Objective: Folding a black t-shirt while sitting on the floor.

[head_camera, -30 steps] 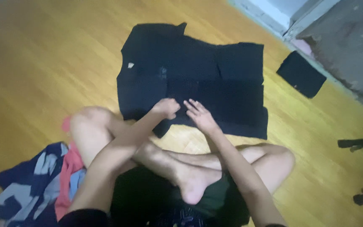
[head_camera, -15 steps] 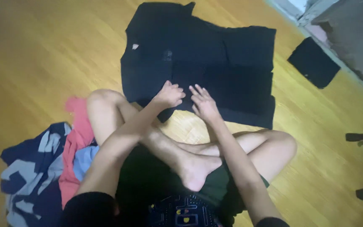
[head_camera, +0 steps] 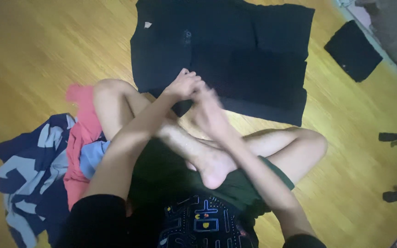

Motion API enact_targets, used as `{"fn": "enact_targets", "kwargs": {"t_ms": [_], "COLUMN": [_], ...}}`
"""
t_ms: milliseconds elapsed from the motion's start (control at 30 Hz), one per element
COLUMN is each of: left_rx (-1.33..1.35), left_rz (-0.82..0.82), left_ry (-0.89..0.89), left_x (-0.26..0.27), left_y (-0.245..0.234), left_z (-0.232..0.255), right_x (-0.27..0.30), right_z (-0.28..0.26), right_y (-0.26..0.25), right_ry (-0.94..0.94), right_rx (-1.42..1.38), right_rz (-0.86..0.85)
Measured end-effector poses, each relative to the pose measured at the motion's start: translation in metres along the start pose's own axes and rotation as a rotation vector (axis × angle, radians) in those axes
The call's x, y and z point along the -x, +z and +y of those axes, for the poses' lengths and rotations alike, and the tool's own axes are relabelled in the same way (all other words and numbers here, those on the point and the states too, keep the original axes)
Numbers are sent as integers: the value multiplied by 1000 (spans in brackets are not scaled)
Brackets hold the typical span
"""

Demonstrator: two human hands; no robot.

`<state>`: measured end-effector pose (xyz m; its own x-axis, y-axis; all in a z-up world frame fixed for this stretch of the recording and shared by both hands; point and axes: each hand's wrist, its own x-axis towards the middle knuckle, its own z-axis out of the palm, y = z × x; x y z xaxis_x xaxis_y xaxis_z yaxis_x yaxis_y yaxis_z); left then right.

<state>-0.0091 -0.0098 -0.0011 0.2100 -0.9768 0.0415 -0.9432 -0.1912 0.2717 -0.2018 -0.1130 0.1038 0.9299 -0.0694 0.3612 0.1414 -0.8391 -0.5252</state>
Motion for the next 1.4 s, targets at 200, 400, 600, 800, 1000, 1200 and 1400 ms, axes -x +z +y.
{"fn": "enact_targets", "kwargs": {"t_ms": [200,400,600,800,1000,1200,1400], "left_rx": [-1,-23,0,256,180,131,231], "left_rz": [-17,18,-6,85,420,339,432], "left_ry": [-21,-30,-16,-299,-236,-286,-349], "left_x": [6,5,6,-15,-47,-51,-52], "left_y": [-5,-10,-41,-50,-13,-23,-10], "left_z": [4,3,15,4,1,12,6], "right_x": [44,35,18,-33,-67,-72,-71], "right_z": [14,-29,-26,51,117,122,122], "right_y": [-18,-38,-22,-11,48,57,59], "right_ry": [-334,-186,-434,-75,280,198,310], "right_rx": [33,-331,-70,231,39,210,140], "right_rz": [-565,-706,-601,-273,108,-27,-88]}}
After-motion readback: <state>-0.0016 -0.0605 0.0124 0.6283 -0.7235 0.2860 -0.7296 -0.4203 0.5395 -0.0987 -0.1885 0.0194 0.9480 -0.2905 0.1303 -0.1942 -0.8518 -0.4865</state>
